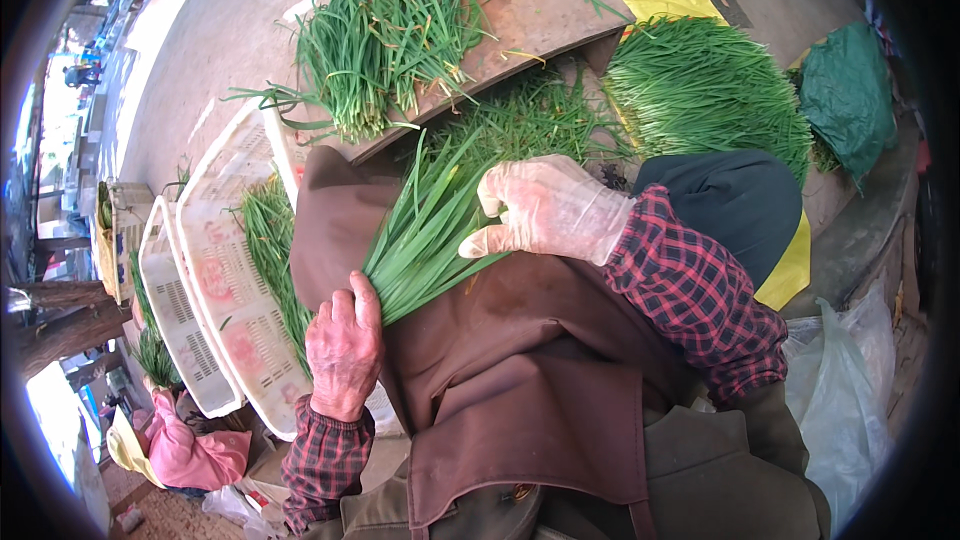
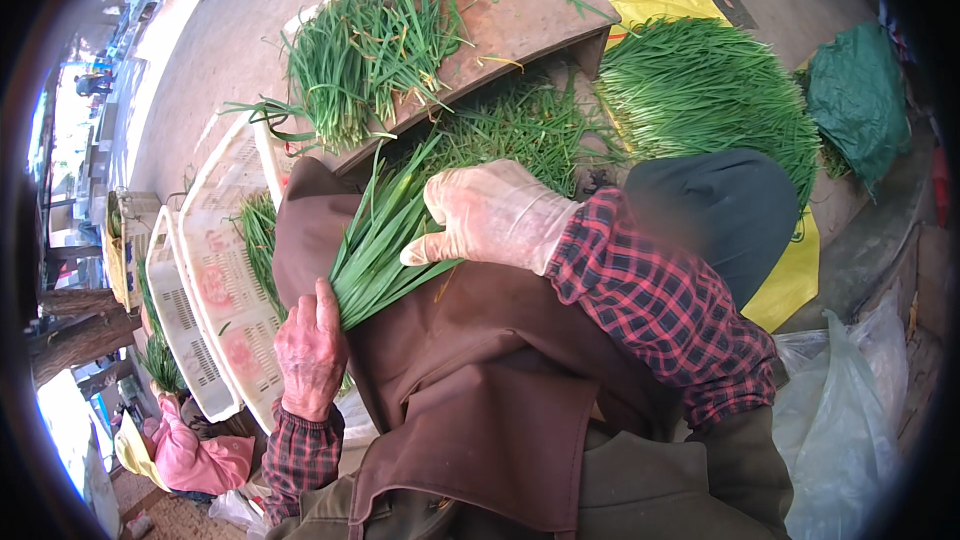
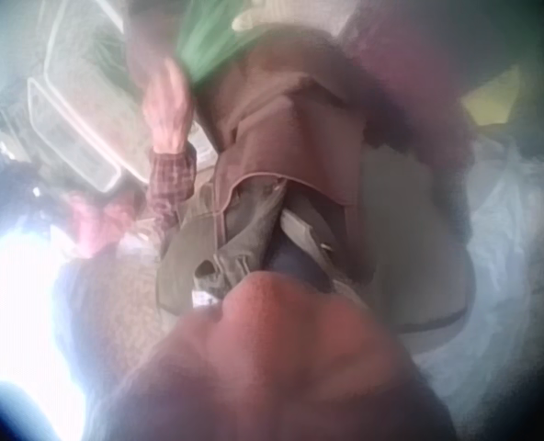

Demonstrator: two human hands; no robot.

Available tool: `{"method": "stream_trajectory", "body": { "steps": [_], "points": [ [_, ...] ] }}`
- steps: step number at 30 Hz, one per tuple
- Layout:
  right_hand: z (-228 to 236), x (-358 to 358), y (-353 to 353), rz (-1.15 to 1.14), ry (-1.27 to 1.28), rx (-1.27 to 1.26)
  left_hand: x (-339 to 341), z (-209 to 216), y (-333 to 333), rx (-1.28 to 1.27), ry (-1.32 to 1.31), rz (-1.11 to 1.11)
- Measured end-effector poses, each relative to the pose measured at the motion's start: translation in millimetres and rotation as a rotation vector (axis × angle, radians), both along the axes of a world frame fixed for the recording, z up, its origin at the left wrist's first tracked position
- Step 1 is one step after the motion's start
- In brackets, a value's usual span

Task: The person is bunching chives by hand, stripping off yellowed leaves from small handfuls and placing the bunches onto a larger pile.

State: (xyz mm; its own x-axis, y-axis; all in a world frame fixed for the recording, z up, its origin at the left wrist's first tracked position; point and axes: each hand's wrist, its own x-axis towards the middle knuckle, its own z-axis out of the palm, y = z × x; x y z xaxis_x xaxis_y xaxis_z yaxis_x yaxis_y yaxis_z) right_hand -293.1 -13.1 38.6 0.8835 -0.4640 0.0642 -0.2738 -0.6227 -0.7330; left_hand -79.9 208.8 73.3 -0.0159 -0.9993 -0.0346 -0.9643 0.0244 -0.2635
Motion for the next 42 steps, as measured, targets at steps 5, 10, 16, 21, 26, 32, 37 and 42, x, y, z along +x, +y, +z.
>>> {"method": "stream_trajectory", "body": {
  "steps": [5, 10, 16, 21, 26, 32, 37, 42],
  "points": [
    [-37.3, 11.7, 25.9, -0.03, -0.243, 0.279, -7.6, -3.3, -7.5, 0.029, 0.073, 0.035],
    [-21.9, -5.6, 7.0, -0.754, -0.411, 1.087, -6.5, -5.3, -2.3, 0.027, 0.085, 0.07],
    [-2.3, -11.7, 27.1, -0.281, -0.362, 0.159, -8.8, -8.0, -7.4, 0.021, 0.057, 0.048],
    [-28.1, 12.2, 52.9, -0.162, -0.317, -0.06, -9.4, -10.5, -10.4, -0.006, -0.028, -0.028],
    [-37.3, 21.0, 58.3, -0.187, -0.323, -0.152, -8.9, -12.1, -7.6, 0.005, -0.003, -0.017],
    [-37.9, 21.2, 61.9, -0.138, -0.262, -0.169, -11.4, -16.4, -6.8, 0.008, 0.083, 0.028],
    [-41.0, 29.4, 65.7, -0.161, -0.381, -0.112, -17.3, -12.0, -8.1, 0.011, 0.127, 0.075],
    [-43.0, 32.1, 61.5, -0.116, -0.373, -0.171, -17.6, -14.9, -8.1, 0.021, 0.117, 0.052]
  ]
}}
